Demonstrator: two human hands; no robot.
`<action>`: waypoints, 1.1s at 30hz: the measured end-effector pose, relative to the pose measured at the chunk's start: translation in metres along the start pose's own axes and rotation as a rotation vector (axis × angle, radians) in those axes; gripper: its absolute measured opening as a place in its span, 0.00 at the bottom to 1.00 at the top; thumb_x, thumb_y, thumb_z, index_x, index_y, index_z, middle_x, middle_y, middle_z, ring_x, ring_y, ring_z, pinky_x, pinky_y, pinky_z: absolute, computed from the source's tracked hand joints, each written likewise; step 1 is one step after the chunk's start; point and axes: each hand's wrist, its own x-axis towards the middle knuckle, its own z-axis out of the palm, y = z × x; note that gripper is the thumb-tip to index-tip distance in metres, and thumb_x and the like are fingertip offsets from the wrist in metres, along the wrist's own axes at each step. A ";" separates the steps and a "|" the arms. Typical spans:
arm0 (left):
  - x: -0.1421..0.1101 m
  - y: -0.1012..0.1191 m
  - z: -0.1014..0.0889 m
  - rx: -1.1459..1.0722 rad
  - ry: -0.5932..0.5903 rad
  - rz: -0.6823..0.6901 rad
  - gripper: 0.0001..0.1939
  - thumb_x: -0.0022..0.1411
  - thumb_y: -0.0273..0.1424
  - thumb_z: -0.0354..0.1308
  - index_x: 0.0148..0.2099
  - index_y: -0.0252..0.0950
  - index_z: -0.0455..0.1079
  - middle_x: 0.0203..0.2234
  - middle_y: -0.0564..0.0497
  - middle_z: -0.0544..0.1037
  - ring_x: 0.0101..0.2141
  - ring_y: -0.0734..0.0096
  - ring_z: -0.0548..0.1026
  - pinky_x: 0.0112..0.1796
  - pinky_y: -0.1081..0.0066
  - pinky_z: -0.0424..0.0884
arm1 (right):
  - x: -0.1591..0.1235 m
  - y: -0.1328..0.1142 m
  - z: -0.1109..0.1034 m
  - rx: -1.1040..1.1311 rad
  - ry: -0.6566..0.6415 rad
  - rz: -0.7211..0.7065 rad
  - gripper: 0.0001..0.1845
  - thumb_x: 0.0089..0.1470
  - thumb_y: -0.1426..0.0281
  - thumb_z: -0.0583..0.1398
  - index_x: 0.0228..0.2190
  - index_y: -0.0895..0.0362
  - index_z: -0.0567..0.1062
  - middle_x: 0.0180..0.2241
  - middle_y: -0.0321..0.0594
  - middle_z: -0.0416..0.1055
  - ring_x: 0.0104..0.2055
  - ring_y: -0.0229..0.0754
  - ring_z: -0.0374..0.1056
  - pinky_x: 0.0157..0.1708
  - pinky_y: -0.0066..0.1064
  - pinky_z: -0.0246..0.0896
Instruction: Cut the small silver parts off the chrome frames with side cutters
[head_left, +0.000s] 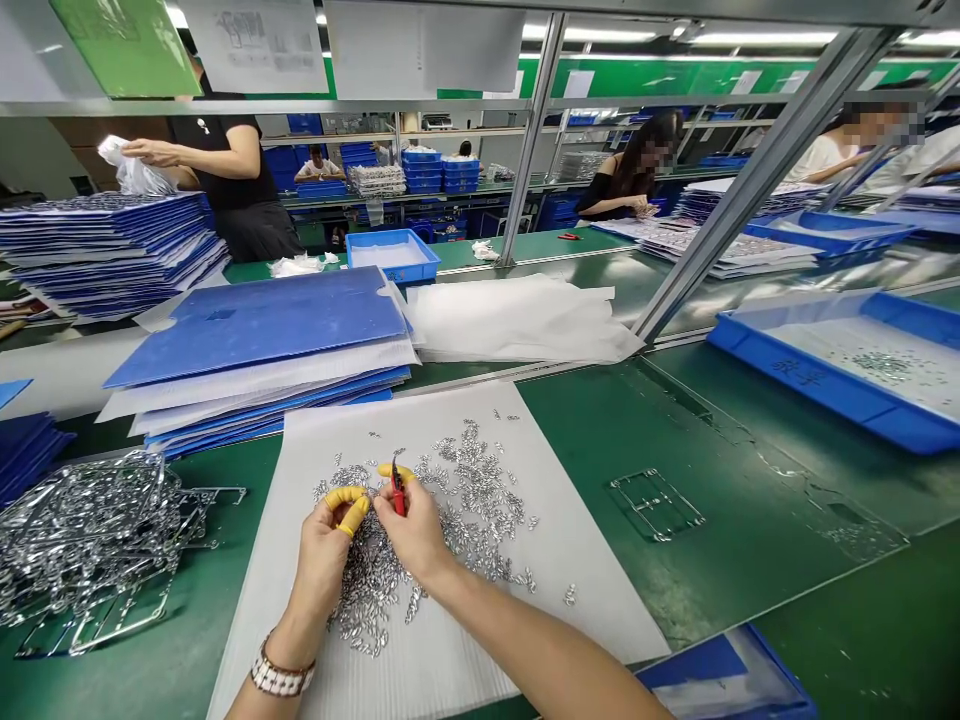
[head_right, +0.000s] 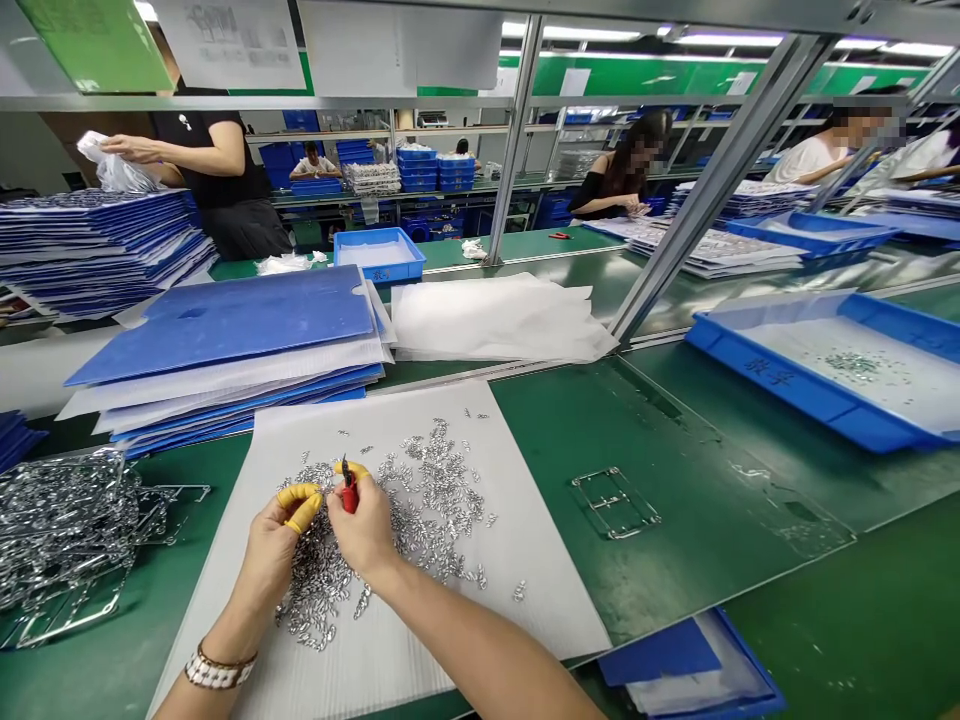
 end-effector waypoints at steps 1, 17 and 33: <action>0.001 0.001 0.001 -0.001 -0.002 -0.002 0.16 0.45 0.39 0.70 0.35 0.35 0.75 0.32 0.49 0.79 0.35 0.66 0.74 0.39 0.68 0.69 | 0.001 0.000 0.000 0.012 0.000 -0.002 0.15 0.46 0.70 0.59 0.39 0.54 0.73 0.27 0.33 0.71 0.31 0.40 0.67 0.33 0.31 0.62; 0.040 0.012 0.019 0.053 0.008 0.050 0.19 0.42 0.42 0.69 0.33 0.33 0.75 0.30 0.47 0.79 0.33 0.66 0.74 0.36 0.68 0.69 | 0.029 0.002 0.005 0.250 0.068 0.110 0.18 0.44 0.68 0.62 0.40 0.56 0.72 0.25 0.31 0.66 0.26 0.37 0.61 0.28 0.29 0.60; 0.023 0.004 0.010 0.137 -0.106 0.180 0.12 0.50 0.35 0.66 0.38 0.39 0.79 0.38 0.45 0.79 0.43 0.59 0.75 0.47 0.61 0.68 | 0.025 0.006 0.002 0.056 -0.005 0.001 0.20 0.47 0.70 0.60 0.45 0.55 0.71 0.33 0.36 0.72 0.34 0.41 0.68 0.38 0.34 0.64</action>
